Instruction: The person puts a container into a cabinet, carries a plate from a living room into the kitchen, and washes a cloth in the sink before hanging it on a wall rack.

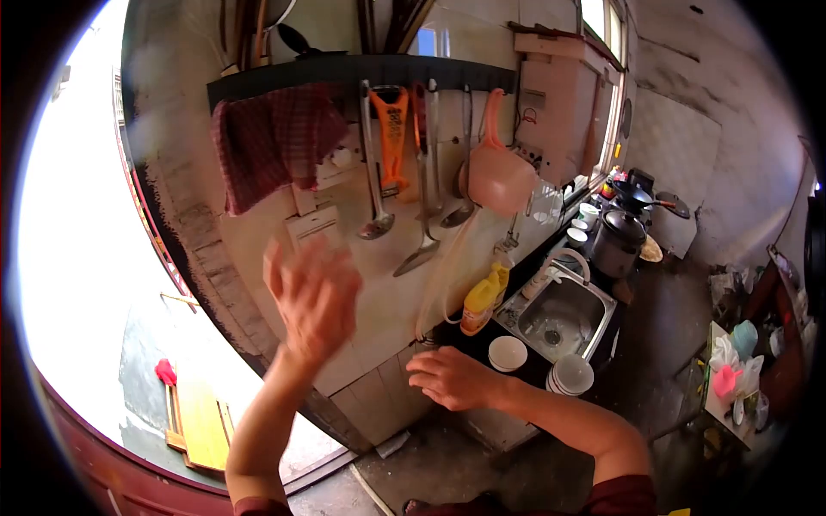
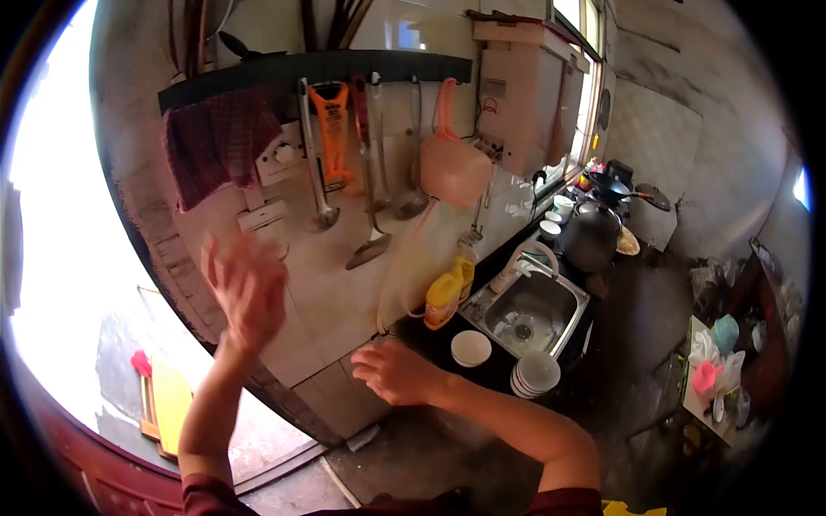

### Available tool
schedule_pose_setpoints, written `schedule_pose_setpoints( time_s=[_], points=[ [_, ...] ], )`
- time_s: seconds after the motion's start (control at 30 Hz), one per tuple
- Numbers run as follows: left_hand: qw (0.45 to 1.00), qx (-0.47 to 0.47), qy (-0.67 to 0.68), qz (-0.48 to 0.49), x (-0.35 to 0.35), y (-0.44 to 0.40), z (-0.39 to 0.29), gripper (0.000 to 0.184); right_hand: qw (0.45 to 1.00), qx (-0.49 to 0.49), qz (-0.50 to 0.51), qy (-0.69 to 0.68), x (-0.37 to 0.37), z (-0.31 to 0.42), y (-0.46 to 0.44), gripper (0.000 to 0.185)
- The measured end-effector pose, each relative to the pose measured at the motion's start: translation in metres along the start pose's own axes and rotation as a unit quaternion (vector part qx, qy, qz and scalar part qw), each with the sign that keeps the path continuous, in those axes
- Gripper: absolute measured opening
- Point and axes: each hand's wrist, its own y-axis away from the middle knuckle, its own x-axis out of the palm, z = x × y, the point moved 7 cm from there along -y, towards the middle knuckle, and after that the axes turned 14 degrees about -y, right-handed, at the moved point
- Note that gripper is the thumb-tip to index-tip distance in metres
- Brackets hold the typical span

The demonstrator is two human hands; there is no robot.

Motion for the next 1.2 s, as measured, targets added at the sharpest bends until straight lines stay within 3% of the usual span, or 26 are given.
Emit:
schedule_pose_setpoints(
  time_s=[0.13,0.2,0.33,0.4,0.5,0.6,0.67,0.73,0.87,1.03,1.1,1.2],
  points=[
    [0.98,0.004,0.132,0.148,0.016,0.076,-0.071,0.013,0.999,0.033,0.003,-0.043,0.002,-0.016,0.059,0.015],
    [0.955,-0.076,0.201,0.207,0.028,0.111,-0.09,0.016,0.99,0.118,0.025,-0.068,-0.01,-0.029,0.095,0.015],
    [0.926,-0.185,0.208,0.256,0.04,0.164,-0.128,0.01,0.939,0.307,0.041,-0.152,-0.048,-0.041,0.153,0.019],
    [0.909,-0.23,0.202,0.284,0.047,0.183,-0.148,0.006,0.924,0.343,0.04,-0.168,-0.047,-0.049,0.181,0.021],
    [0.824,-0.343,0.234,0.386,0.069,0.23,-0.185,0.008,0.914,0.35,0.053,-0.197,-0.035,-0.049,0.227,0.023],
    [0.767,-0.359,0.36,0.391,0.093,0.238,-0.241,0.015,0.883,0.398,0.112,-0.221,-0.025,-0.042,0.265,0.026],
    [0.778,-0.306,0.388,0.389,0.096,0.202,-0.277,0.017,0.88,0.418,0.097,-0.203,-0.03,-0.036,0.292,0.025],
    [0.804,-0.175,0.402,0.402,0.111,0.178,-0.314,0.017,0.863,0.462,0.054,-0.196,-0.037,-0.034,0.325,0.025],
    [0.731,-0.15,0.516,0.422,0.131,0.15,-0.402,0.014,0.809,0.558,-0.033,-0.18,-0.06,-0.016,0.391,0.023],
    [0.675,-0.061,0.639,0.363,0.091,0.112,-0.521,0.003,0.777,0.598,-0.121,-0.157,-0.064,0.018,0.473,0.022],
    [0.631,-0.065,0.682,0.364,0.07,0.092,-0.562,0.007,0.736,0.638,-0.118,-0.195,-0.068,0.031,0.499,0.023],
    [0.607,0.0,0.718,0.34,0.058,0.076,-0.622,0.008,0.715,0.65,-0.145,-0.212,-0.09,0.045,0.538,0.025]
  ],
)
